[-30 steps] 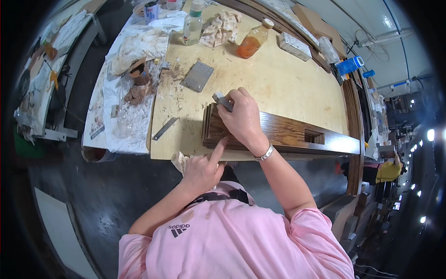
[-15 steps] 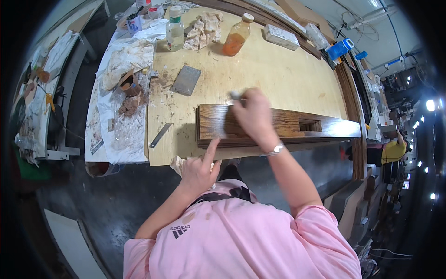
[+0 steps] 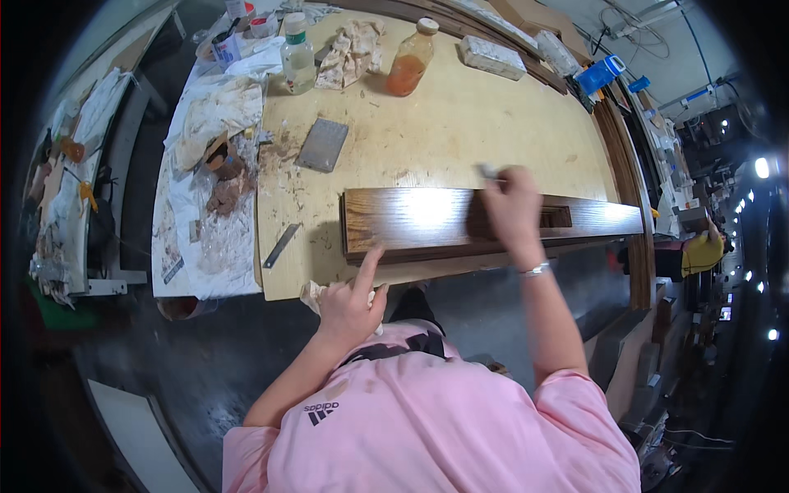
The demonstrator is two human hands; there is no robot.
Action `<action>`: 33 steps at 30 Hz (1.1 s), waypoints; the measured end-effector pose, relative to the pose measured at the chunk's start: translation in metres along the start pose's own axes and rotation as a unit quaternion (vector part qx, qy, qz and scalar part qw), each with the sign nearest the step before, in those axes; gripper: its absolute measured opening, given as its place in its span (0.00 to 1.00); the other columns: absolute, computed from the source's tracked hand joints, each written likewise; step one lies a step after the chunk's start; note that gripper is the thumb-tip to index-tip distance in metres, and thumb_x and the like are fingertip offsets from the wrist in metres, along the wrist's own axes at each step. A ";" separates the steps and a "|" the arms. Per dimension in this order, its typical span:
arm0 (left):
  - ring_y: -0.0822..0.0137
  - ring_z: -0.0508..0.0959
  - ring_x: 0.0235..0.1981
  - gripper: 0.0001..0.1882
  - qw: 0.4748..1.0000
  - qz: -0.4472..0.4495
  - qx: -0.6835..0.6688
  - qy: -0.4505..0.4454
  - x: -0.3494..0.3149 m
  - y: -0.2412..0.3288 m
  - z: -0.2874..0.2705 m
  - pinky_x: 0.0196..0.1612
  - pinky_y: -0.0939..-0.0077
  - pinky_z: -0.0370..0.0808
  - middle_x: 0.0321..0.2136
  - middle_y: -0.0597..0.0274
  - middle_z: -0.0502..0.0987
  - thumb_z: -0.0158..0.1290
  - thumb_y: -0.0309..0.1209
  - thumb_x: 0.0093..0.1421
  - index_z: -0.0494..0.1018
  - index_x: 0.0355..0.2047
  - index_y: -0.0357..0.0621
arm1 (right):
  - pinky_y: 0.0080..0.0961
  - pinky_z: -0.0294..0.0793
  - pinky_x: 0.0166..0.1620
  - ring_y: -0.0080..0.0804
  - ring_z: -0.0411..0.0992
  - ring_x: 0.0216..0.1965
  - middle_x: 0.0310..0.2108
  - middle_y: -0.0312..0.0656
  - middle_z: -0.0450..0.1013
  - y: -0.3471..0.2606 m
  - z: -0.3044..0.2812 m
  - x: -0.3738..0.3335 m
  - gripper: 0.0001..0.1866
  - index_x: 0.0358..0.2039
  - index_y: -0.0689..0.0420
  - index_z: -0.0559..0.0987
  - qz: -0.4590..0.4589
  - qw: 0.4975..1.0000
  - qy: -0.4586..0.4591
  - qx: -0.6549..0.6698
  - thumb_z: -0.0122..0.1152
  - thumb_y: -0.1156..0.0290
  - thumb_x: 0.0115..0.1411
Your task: The person applies a liquid from a bottle onto a cloth and wipes down a wooden plank, then uses a small sanding block to smooth sections of the wood.
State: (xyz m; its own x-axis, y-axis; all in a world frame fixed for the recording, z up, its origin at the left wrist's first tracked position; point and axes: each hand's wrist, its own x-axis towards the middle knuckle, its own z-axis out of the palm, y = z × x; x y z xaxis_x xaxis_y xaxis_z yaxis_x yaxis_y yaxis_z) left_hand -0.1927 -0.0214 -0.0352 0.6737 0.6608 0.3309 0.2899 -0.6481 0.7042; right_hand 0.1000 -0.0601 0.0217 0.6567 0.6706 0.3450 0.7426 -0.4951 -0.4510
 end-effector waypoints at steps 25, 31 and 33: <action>0.66 0.78 0.38 0.18 0.981 -0.091 -0.170 -0.021 0.118 0.049 -0.054 0.45 0.71 0.74 0.39 0.56 0.81 0.59 0.27 0.57 0.76 0.47 0.34 | 0.44 0.76 0.38 0.54 0.75 0.33 0.32 0.52 0.73 -0.057 0.018 -0.022 0.09 0.26 0.61 0.75 -0.058 0.993 -0.081 0.068 0.62 0.68 0.54; 0.53 0.64 0.63 0.41 0.957 0.132 0.184 -0.183 0.125 0.034 0.015 0.65 0.52 0.59 0.61 0.49 0.66 0.62 0.45 0.54 0.63 0.62 0.35 | 0.42 0.76 0.37 0.51 0.76 0.33 0.33 0.48 0.76 0.051 -0.025 0.008 0.09 0.25 0.59 0.78 0.077 0.992 0.012 -0.095 0.64 0.66 0.53; 0.54 0.64 0.64 0.43 0.947 0.161 0.221 -0.170 0.123 0.035 0.022 0.67 0.50 0.57 0.62 0.50 0.65 0.62 0.47 0.54 0.61 0.63 0.35 | 0.44 0.77 0.38 0.53 0.76 0.33 0.32 0.51 0.75 0.044 -0.028 0.008 0.10 0.26 0.60 0.78 0.077 0.995 -0.001 -0.068 0.63 0.66 0.53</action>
State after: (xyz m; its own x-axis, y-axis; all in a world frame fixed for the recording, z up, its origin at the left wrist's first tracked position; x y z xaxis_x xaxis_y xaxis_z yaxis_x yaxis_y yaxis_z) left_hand -0.0847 0.0293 0.0162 0.9338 0.2900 0.2096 0.2373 -0.9404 0.2437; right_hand 0.1413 -0.0921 0.0278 0.7639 0.5823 0.2782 0.6442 -0.6624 -0.3824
